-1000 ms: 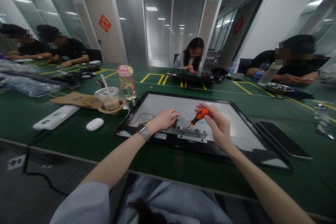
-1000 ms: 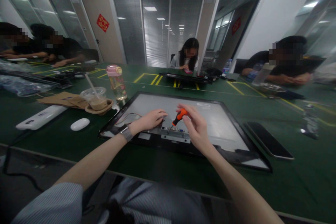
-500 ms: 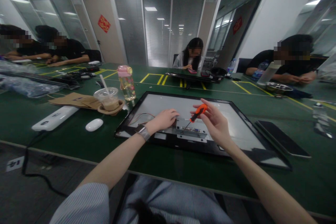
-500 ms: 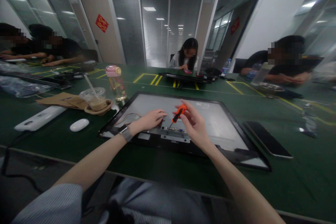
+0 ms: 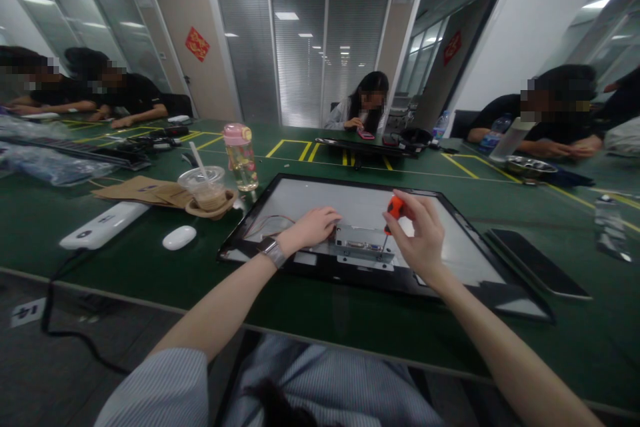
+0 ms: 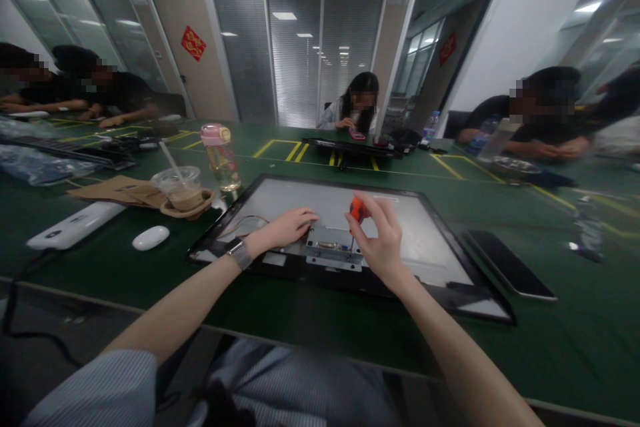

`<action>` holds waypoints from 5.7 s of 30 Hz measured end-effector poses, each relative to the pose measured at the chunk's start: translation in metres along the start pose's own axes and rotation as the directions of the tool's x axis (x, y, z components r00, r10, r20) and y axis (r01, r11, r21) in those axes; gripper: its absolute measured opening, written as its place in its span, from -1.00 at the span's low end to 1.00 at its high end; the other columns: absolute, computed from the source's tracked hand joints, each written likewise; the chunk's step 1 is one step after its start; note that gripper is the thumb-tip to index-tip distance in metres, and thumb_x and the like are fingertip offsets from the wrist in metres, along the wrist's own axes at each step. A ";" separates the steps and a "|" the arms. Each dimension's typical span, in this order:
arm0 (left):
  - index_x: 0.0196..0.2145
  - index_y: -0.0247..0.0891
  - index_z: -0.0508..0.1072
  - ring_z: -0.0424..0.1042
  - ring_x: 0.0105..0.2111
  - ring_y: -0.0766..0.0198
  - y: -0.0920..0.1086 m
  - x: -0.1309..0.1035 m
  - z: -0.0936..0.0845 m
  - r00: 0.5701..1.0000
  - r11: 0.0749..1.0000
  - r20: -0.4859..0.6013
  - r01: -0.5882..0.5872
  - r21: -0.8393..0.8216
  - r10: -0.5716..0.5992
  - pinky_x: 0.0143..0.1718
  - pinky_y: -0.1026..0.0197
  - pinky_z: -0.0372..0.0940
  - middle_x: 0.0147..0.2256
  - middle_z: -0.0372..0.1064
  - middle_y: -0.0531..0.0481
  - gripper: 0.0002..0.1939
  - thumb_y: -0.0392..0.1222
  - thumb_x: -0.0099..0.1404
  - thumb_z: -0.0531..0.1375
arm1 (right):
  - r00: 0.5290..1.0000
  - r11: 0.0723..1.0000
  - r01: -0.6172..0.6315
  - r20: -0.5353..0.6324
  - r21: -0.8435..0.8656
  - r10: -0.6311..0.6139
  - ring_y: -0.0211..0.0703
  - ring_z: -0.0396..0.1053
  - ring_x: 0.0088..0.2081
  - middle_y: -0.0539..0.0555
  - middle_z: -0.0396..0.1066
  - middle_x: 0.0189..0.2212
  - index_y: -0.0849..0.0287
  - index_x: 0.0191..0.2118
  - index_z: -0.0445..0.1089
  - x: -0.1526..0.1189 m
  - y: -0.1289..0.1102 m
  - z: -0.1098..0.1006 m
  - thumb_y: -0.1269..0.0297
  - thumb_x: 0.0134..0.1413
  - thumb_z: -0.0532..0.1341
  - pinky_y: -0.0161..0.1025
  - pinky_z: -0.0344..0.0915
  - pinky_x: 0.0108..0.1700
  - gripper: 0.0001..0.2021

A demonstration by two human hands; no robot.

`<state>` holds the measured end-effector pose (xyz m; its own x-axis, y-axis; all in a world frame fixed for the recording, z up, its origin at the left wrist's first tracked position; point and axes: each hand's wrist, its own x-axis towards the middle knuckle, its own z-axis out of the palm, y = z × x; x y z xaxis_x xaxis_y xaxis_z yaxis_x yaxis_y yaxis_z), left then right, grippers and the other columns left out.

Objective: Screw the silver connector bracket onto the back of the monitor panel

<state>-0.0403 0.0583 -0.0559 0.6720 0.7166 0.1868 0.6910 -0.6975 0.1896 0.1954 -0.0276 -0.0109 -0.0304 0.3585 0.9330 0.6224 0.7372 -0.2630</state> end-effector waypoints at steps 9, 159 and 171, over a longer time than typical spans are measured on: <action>0.21 -0.24 0.40 0.39 0.17 0.08 0.000 0.000 0.001 1.000 1.000 0.001 -0.003 0.002 0.003 0.25 0.04 0.28 0.20 0.36 -0.15 -0.60 -0.27 0.51 0.00 | 1.000 1.000 0.006 0.010 -0.008 -0.006 -0.08 0.40 -0.30 0.05 0.38 -0.29 -0.02 0.17 0.44 -0.003 0.003 0.001 0.40 0.24 0.28 -0.06 0.45 -0.25 -0.60; 0.22 -0.26 0.40 0.39 0.17 0.09 -0.001 0.000 0.002 1.000 1.000 0.000 -0.013 0.021 0.013 0.26 0.05 0.27 0.20 0.36 -0.15 -0.59 -0.28 0.49 0.01 | 0.941 0.876 -0.331 0.191 0.351 0.280 -0.01 0.51 -0.09 0.11 0.52 -0.11 -0.02 0.15 0.40 -0.003 0.012 -0.004 0.25 0.38 0.13 0.03 0.45 -0.02 -0.70; 0.21 -0.25 0.41 0.40 0.17 0.08 -0.001 0.000 0.002 1.000 1.000 -0.007 -0.008 0.002 0.008 0.27 0.03 0.27 0.20 0.37 -0.15 -0.60 -0.29 0.50 0.01 | 0.971 0.961 -0.157 0.214 0.229 0.108 -0.08 0.38 -0.29 0.00 0.39 -0.30 -0.04 0.13 0.40 0.001 0.019 -0.005 0.35 0.24 0.30 -0.02 0.39 -0.12 -0.64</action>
<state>-0.0401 0.0595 -0.0583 0.6753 0.7112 0.1954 0.6864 -0.7029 0.1863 0.2112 -0.0159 -0.0136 -0.1299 0.5500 0.8250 0.4233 0.7832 -0.4555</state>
